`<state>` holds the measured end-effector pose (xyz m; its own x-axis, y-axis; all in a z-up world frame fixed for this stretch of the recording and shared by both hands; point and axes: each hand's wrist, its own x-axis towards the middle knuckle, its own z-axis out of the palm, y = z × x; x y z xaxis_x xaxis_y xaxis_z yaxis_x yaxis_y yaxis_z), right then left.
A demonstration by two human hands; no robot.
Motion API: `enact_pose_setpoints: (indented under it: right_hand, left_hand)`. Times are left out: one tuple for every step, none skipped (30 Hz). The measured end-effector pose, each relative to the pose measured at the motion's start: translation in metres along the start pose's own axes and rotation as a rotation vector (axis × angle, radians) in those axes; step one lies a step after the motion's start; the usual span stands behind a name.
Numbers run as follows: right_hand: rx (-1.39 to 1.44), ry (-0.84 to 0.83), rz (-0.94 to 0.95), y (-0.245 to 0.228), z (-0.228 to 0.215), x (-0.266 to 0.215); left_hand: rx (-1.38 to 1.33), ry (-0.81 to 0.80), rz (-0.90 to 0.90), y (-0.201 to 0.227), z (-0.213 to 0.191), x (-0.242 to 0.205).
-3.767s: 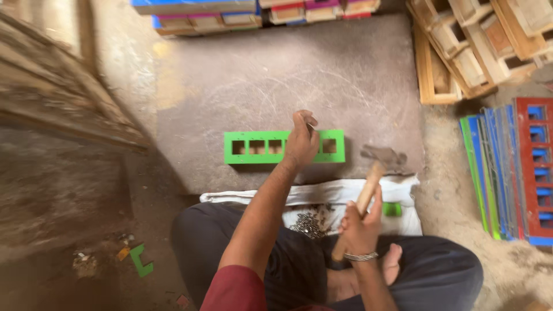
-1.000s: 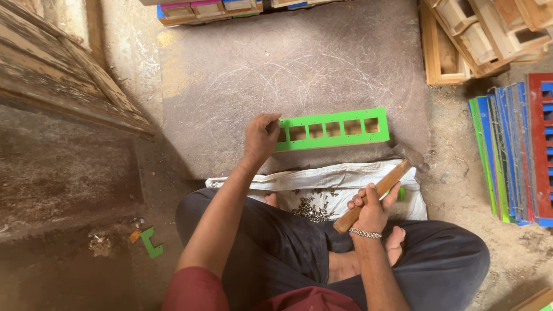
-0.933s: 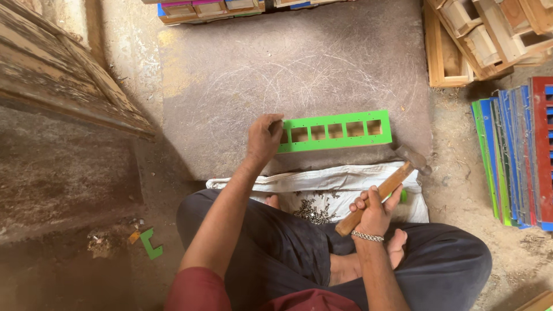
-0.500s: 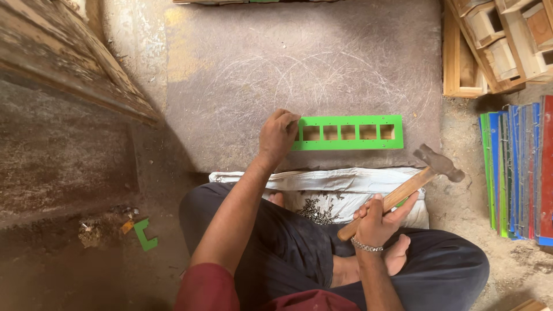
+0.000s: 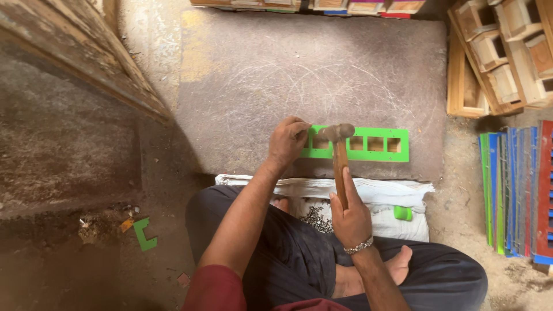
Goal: The person sits on the floor and assembles small wooden frames using a hammer and nails. They pick up a wooden frame, place it on a white sack, and hammer nails into the frame to secure it. The person repeats this process with multiple frames of different colors, stacking the completed frames nearby.
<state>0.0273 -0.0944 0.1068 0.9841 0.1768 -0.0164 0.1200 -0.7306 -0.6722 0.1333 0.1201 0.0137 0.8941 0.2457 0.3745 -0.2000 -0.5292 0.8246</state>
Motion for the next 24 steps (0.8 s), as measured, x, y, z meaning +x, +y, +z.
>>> enact_pose_setpoints:
  right_hand:
    - [-0.029, -0.017, 0.045, -0.003, 0.002, 0.005]
    - [-0.048, -0.021, 0.012, -0.006, 0.003, 0.009]
    - [-0.066, -0.026, -0.020, -0.007, 0.004, 0.014]
    - [-0.085, -0.028, -0.053, -0.008, 0.005, 0.018]
    - [-0.124, -0.073, 0.000, -0.009, 0.006, 0.022]
    - [-0.163, -0.117, 0.058, -0.009, 0.006, 0.024]
    - [-0.202, -0.161, 0.116, -0.009, 0.007, 0.025]
    - [-0.194, -0.110, 0.037, -0.009, 0.008, 0.028]
    - [-0.185, -0.059, -0.042, -0.010, 0.009, 0.030]
    - [-0.178, -0.010, -0.119, -0.010, 0.010, 0.031]
    - [-0.172, -0.008, -0.142, -0.010, 0.010, 0.031]
    - [-0.165, -0.001, -0.166, -0.010, 0.010, 0.034]
    - [-0.158, 0.006, -0.191, -0.011, 0.010, 0.036]
    - [-0.178, -0.030, -0.164, -0.012, 0.010, 0.038]
    - [-0.198, -0.066, -0.138, -0.013, 0.009, 0.041]
    - [-0.219, -0.105, -0.108, -0.014, 0.009, 0.041]
    - [-0.218, -0.099, -0.093, -0.014, 0.008, 0.042]
    - [-0.216, -0.096, -0.079, -0.014, 0.008, 0.041]
    - [-0.214, -0.093, -0.065, -0.015, 0.008, 0.041]
    - [-0.220, -0.073, -0.077, -0.015, 0.009, 0.040]
    - [-0.226, -0.053, -0.090, -0.015, 0.009, 0.038]
    - [-0.231, -0.029, -0.105, -0.016, 0.010, 0.038]
    - [-0.256, -0.067, -0.079, -0.017, 0.011, 0.039]
    - [-0.282, -0.100, -0.052, -0.017, 0.011, 0.039]
  left_hand:
    - [0.008, 0.033, 0.019, -0.001, 0.000, 0.001]
    - [0.016, 0.064, 0.036, -0.001, 0.001, 0.000]
    - [0.024, 0.095, 0.054, -0.001, 0.002, -0.001]
    - [-0.030, 0.066, -0.025, -0.001, 0.003, 0.000]
    - [-0.084, 0.036, -0.104, -0.002, 0.003, 0.000]
    - [-0.139, 0.002, -0.184, -0.001, 0.004, -0.001]
    - [-0.126, -0.002, -0.190, -0.001, 0.005, -0.002]
    - [-0.112, -0.006, -0.192, -0.002, 0.005, -0.001]
    - [-0.098, -0.010, -0.194, -0.003, 0.005, 0.000]
    - [-0.101, -0.024, -0.198, -0.003, 0.005, -0.001]
    - [-0.104, -0.038, -0.202, -0.003, 0.006, -0.002]
    - [-0.106, -0.052, -0.201, -0.004, 0.006, 0.000]
    - [-0.111, -0.055, -0.214, -0.004, 0.006, 0.000]
    - [-0.114, -0.056, -0.225, -0.004, 0.006, 0.002]
    - [-0.118, -0.057, -0.237, -0.004, 0.005, 0.003]
    - [-0.122, -0.061, -0.251, -0.004, 0.005, 0.003]
    - [-0.126, -0.066, -0.264, -0.004, 0.006, 0.003]
    - [-0.129, -0.069, -0.280, -0.005, 0.006, 0.002]
    - [-0.138, -0.062, -0.279, -0.005, 0.006, 0.001]
    - [-0.148, -0.056, -0.278, -0.005, 0.006, 0.000]
    - [-0.157, -0.049, -0.277, -0.004, 0.005, -0.001]
    - [-0.165, -0.048, -0.279, -0.004, 0.004, 0.000]
    - [-0.173, -0.046, -0.281, -0.003, 0.003, 0.001]
    - [-0.181, -0.046, -0.280, -0.001, 0.003, 0.002]
